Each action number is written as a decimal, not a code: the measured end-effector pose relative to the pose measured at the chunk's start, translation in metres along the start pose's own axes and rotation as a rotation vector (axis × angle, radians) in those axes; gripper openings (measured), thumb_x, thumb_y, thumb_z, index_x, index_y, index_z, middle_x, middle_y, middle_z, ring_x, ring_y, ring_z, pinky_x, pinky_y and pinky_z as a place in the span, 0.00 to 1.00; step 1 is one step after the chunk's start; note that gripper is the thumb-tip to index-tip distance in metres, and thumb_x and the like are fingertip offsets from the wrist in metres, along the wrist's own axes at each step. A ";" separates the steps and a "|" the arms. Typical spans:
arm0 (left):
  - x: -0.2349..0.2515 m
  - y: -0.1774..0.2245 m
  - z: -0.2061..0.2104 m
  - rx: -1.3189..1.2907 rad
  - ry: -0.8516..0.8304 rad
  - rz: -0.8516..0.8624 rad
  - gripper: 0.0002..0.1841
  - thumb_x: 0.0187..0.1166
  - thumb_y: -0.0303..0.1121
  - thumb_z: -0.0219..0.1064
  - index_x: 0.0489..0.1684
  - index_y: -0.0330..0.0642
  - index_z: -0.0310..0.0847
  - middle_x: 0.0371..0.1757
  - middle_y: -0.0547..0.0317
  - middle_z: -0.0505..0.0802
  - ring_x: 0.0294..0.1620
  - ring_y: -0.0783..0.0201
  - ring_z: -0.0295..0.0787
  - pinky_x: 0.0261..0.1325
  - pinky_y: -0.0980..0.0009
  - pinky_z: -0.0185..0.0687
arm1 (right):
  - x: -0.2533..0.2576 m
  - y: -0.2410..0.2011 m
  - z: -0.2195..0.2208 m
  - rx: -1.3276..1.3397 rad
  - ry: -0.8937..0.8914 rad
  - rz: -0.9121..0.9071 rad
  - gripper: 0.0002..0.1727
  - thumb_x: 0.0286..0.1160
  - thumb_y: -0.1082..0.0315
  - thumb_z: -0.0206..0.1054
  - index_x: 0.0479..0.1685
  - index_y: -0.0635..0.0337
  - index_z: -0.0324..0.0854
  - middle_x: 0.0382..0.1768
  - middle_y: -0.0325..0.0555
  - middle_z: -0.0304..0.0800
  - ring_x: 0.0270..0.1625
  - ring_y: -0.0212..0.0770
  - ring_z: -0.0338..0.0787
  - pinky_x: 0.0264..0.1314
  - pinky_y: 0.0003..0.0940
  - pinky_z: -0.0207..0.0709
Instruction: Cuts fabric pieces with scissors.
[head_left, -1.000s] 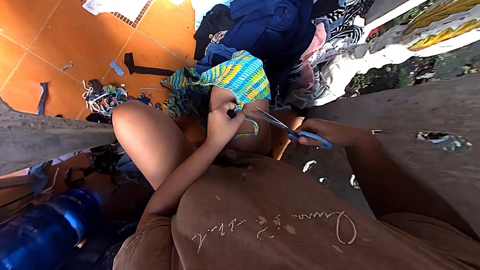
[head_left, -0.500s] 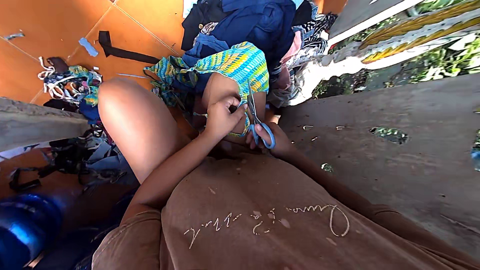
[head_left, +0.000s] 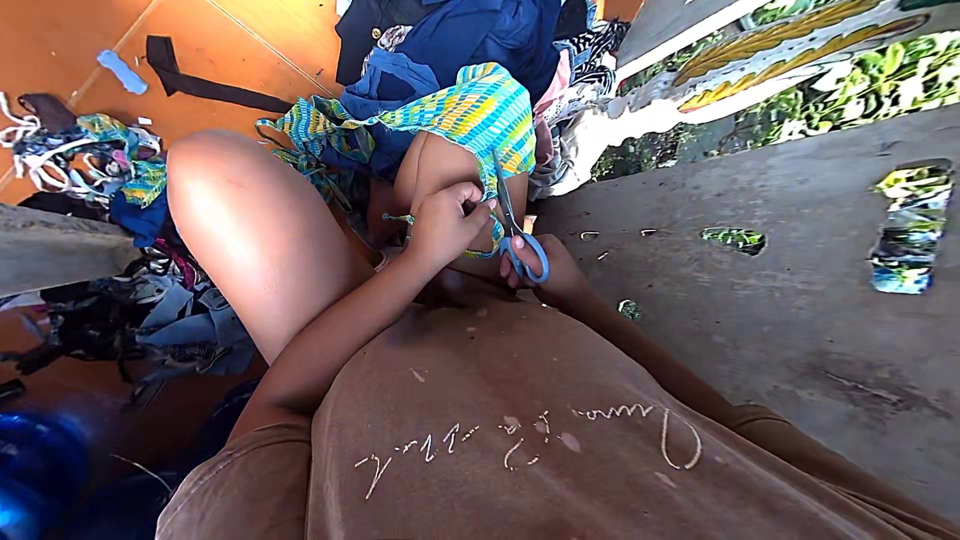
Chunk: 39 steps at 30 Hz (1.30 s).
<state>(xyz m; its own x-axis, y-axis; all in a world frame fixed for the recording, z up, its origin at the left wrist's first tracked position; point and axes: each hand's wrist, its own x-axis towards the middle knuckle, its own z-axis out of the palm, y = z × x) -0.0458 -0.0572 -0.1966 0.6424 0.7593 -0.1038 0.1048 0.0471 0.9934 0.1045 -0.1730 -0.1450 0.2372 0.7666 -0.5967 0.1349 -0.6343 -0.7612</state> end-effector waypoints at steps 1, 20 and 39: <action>0.000 -0.001 0.000 0.002 0.001 -0.003 0.11 0.84 0.31 0.67 0.37 0.30 0.86 0.32 0.49 0.92 0.32 0.61 0.90 0.43 0.61 0.86 | 0.002 0.001 -0.003 0.009 -0.021 0.001 0.22 0.87 0.63 0.50 0.20 0.51 0.81 0.14 0.27 0.86 0.13 0.18 0.76 0.19 0.13 0.68; 0.001 -0.004 0.002 -0.021 0.024 -0.031 0.11 0.83 0.32 0.69 0.34 0.31 0.85 0.30 0.50 0.91 0.31 0.62 0.89 0.42 0.63 0.85 | 0.027 -0.015 -0.045 -0.070 -0.218 0.039 0.25 0.77 0.40 0.60 0.17 0.44 0.77 0.11 0.25 0.81 0.10 0.18 0.72 0.14 0.12 0.63; 0.000 -0.007 0.001 -0.039 0.055 -0.013 0.11 0.82 0.32 0.69 0.33 0.31 0.85 0.28 0.52 0.90 0.29 0.65 0.88 0.40 0.66 0.84 | 0.041 -0.028 -0.043 -0.048 -0.252 0.034 0.23 0.80 0.41 0.58 0.20 0.44 0.75 0.12 0.26 0.80 0.09 0.17 0.70 0.13 0.10 0.61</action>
<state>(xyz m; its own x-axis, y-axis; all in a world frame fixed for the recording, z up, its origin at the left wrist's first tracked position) -0.0462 -0.0585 -0.2038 0.5984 0.7929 -0.1149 0.0828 0.0815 0.9932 0.1514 -0.1281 -0.1378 -0.0040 0.7417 -0.6708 0.1783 -0.6595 -0.7302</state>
